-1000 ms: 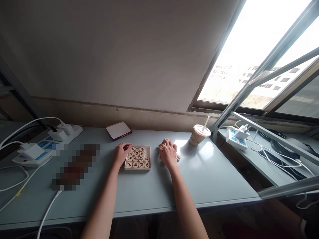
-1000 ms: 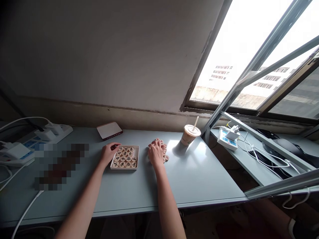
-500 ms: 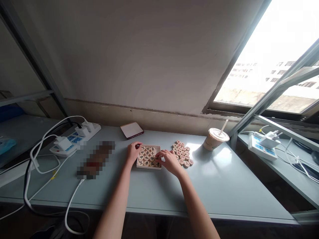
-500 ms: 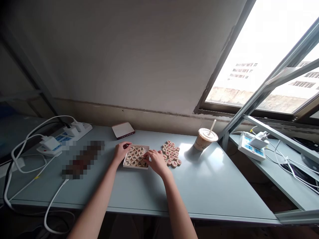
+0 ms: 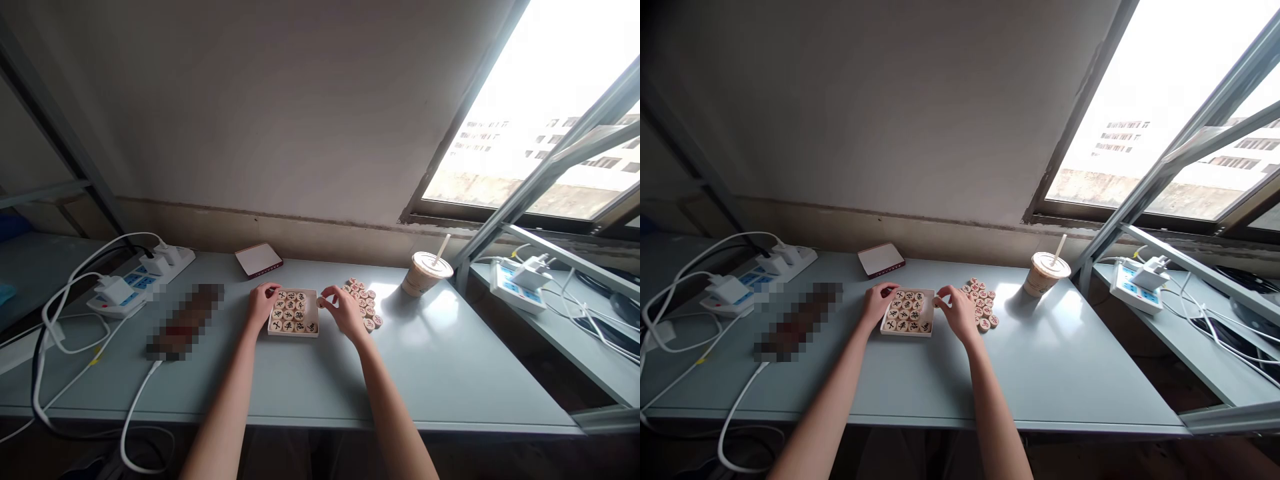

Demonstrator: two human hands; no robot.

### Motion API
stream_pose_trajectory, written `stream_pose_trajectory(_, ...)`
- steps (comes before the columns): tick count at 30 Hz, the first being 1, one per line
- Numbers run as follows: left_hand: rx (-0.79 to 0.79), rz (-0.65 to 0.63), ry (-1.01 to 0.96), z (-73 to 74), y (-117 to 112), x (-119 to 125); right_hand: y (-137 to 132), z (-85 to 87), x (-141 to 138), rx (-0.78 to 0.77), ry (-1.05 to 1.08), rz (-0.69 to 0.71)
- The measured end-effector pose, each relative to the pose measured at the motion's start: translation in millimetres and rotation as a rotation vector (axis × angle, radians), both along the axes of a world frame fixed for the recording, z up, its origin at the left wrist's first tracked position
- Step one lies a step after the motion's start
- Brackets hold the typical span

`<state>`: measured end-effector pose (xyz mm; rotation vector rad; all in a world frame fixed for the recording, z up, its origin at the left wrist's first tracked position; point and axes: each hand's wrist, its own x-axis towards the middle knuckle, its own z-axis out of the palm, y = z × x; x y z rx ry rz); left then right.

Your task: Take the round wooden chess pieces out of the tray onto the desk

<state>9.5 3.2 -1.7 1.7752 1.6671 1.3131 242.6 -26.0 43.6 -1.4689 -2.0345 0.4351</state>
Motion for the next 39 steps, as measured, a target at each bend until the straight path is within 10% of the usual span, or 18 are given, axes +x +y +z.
stream_pose_trajectory(16,0.005,-0.007,0.016,-3.3,1.9,-1.1,11.6,-8.5,30.9,0.07,-0.287,-0.29)
stream_pose_trajectory(25,0.014,0.012,0.04,-7.9,5.1,-2.3,-13.9,6.5,-6.2,0.021,-0.238,0.288)
stream_pose_trajectory(33,0.021,0.012,0.047,-4.1,2.3,-0.9,-14.6,9.0,-4.9,-0.106,-0.089,0.321)
stream_pose_trajectory(39,-0.001,0.018,0.032,-0.1,-0.3,0.2,-4.9,11.0,14.9,-0.123,0.049,0.089)
